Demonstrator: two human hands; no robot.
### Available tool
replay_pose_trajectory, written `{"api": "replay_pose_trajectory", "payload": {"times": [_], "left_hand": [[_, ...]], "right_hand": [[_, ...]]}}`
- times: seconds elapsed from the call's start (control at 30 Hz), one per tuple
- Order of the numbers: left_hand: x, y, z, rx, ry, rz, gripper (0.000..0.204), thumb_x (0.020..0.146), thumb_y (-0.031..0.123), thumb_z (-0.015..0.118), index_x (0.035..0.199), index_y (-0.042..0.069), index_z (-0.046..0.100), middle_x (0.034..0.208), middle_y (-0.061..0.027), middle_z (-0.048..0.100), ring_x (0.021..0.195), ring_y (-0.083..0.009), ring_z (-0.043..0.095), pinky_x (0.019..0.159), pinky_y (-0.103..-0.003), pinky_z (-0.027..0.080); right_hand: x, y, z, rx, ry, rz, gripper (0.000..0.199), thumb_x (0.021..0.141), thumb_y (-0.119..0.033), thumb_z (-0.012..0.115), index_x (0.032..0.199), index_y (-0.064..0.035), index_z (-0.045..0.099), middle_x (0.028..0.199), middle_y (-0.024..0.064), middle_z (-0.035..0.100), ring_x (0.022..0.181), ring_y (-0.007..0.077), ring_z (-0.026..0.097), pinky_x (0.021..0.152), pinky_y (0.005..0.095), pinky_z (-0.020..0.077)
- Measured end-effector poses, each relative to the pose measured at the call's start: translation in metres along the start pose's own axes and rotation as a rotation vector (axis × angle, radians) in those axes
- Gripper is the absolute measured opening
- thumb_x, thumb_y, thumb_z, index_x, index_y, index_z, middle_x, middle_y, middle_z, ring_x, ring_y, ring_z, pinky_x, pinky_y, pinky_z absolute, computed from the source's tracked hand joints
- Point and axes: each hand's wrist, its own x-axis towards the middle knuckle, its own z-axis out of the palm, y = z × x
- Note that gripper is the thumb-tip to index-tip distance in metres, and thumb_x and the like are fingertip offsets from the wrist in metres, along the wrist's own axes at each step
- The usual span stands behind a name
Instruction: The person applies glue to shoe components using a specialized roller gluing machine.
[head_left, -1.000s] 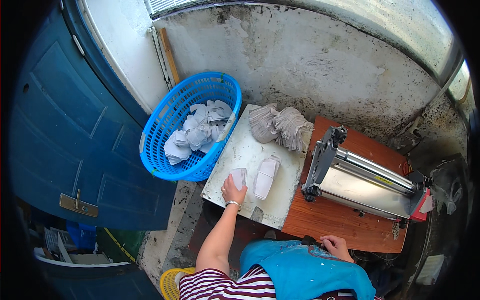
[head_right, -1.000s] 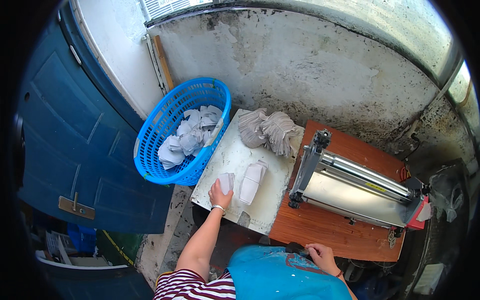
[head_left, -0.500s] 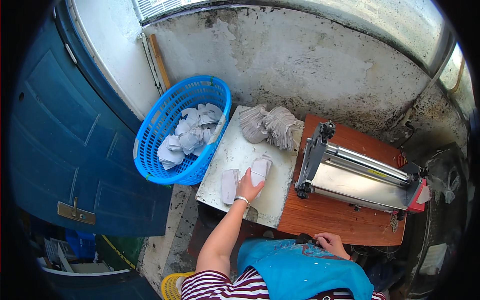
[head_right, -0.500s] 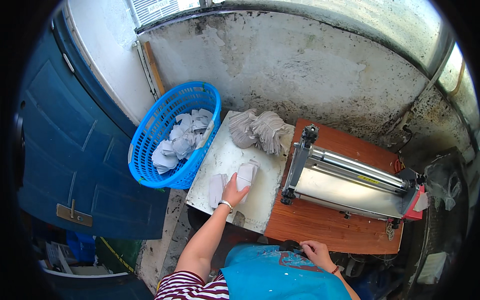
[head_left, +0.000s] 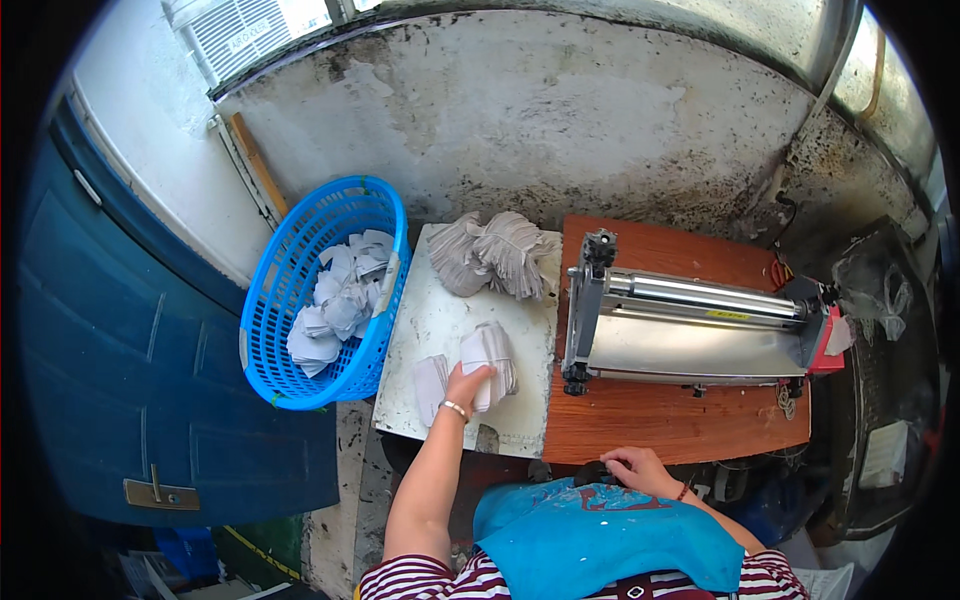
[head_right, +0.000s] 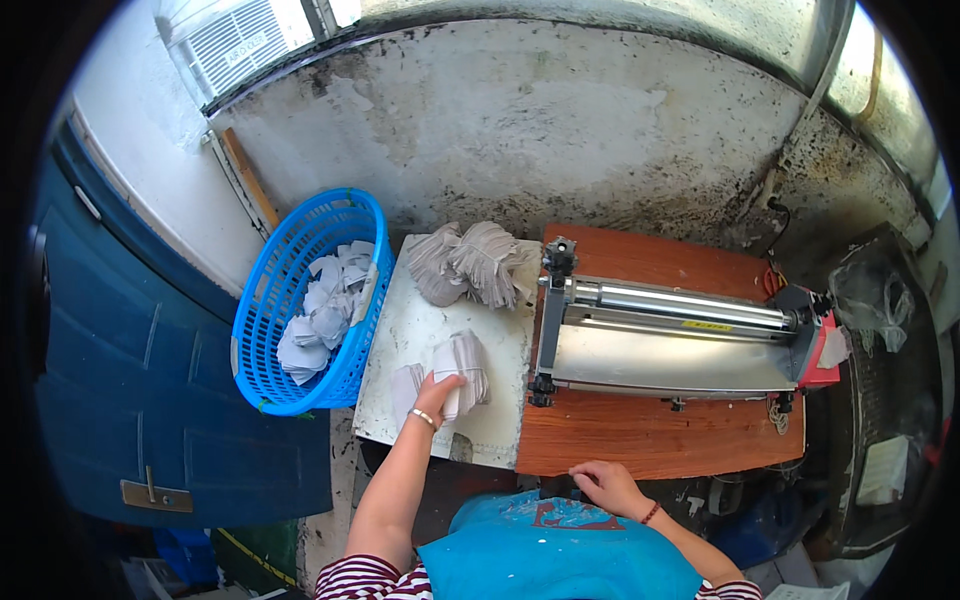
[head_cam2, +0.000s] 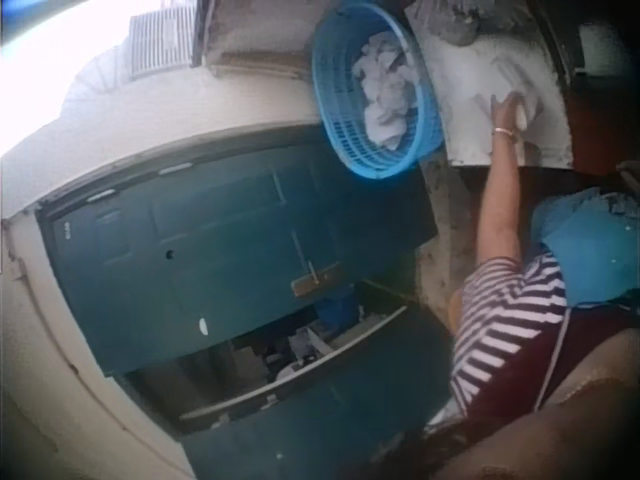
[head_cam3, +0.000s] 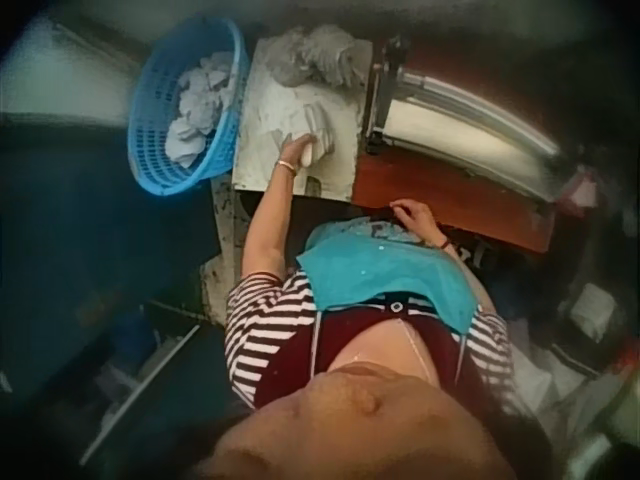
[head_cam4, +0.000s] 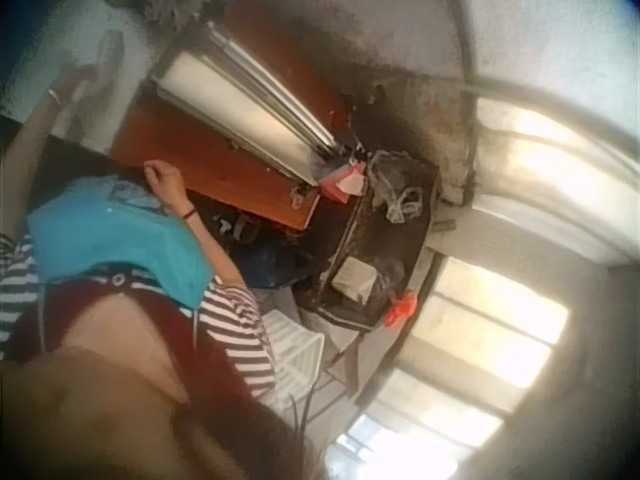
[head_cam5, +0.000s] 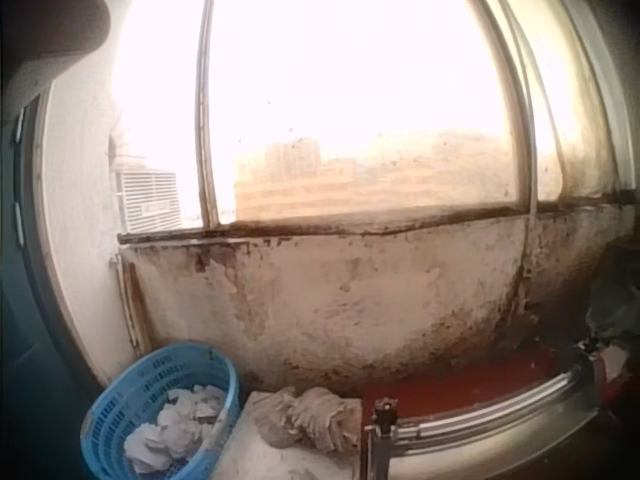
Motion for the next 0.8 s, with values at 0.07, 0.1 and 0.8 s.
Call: {"api": "replay_pose_trajectory", "payload": {"times": [0.07, 0.1, 0.8], "left_hand": [[-0.022, -0.008, -0.006, -0.294, -0.104, -0.111, 0.059, 0.069, 0.017, 0.072, 0.119, -0.001, 0.048, 0.111, -0.0134, 0.06, 0.092, -0.024, 0.063, 0.082, -0.036, 0.052], [-0.034, -0.015, -0.01, -0.417, -0.237, -0.129, 0.059, 0.071, 0.013, 0.068, 0.124, -0.001, 0.045, 0.114, -0.0129, 0.059, 0.095, -0.0235, 0.062, 0.085, -0.036, 0.051], [-0.121, -0.044, 0.035, -0.436, -0.334, -0.219, 0.052, 0.087, 0.014, 0.055, 0.133, 0.01, 0.033, 0.119, -0.0104, 0.053, 0.107, -0.0247, 0.056, 0.091, -0.041, 0.048]], "right_hand": [[0.014, -0.005, 0.003, -0.002, 0.006, -0.086, 0.021, 0.088, -0.02, 0.058, 0.099, -0.0045, 0.068, 0.09, 0.0127, 0.068, 0.076, 0.026, 0.065, 0.07, 0.0336, 0.0513], [0.023, -0.008, 0.007, -0.011, 0.01, -0.175, 0.021, 0.087, -0.019, 0.057, 0.099, -0.0047, 0.067, 0.091, 0.0125, 0.068, 0.077, 0.0268, 0.064, 0.071, 0.0346, 0.0511], [0.104, 0.009, 0.079, -0.301, 0.087, -0.469, 0.027, 0.079, -0.023, 0.064, 0.101, -0.0069, 0.064, 0.09, 0.0127, 0.059, 0.077, 0.0322, 0.061, 0.064, 0.0421, 0.0503]]}}
